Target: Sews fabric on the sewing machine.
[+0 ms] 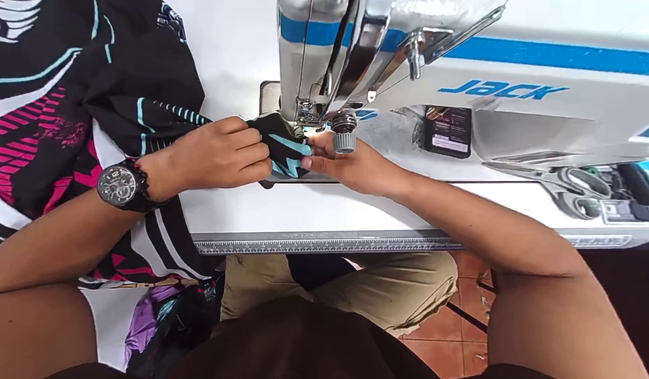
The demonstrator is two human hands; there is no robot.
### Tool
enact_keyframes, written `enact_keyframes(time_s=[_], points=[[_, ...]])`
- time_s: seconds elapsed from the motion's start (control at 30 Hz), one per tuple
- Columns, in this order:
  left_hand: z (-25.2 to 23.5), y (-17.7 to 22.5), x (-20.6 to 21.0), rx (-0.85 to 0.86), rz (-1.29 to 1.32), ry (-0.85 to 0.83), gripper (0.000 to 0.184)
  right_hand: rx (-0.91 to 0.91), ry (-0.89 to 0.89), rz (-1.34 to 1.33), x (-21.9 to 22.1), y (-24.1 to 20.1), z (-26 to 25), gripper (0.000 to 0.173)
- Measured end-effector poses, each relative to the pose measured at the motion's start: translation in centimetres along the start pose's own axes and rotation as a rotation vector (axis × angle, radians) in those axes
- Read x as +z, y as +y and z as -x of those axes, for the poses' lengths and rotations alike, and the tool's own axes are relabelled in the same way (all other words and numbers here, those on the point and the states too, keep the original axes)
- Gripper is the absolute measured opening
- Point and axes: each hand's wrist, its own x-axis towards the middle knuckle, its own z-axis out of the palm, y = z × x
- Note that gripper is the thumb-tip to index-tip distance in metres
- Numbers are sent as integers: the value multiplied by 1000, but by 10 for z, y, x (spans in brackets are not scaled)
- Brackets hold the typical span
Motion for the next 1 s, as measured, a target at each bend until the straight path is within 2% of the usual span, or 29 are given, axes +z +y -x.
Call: enact_keyframes(time_s=[0.07,0.13,0.3,0.43,0.5,0.6,0.7,0.83,1.0], points=[[-2,5,4,-32,-3,4,19,72,52,-50,2,-4,-3,12],[-4,7,5,-96,-13,-21,16,40,52,-69,2,-1,-4,13],[1,3,0,-113,96,-180,19,-291,136,34,5,10,-5,12],[12,-1,-12,-106,141,-211,24,-490,133,289,20,1,17,20],[16,-1,-9,-118,117,-173,23,-475,147,351,24,6,25,21],[10,2,4,-143,42,29,12,-393,143,373,32,13,26,23],[-7,9,23,-163,118,-12,35,-364,135,380,35,15,17,24],[-17,14,27,-234,249,-39,26,-375,142,400,31,14,24,24],[-12,19,29,-290,291,-59,35,-442,89,411,25,19,25,24]])
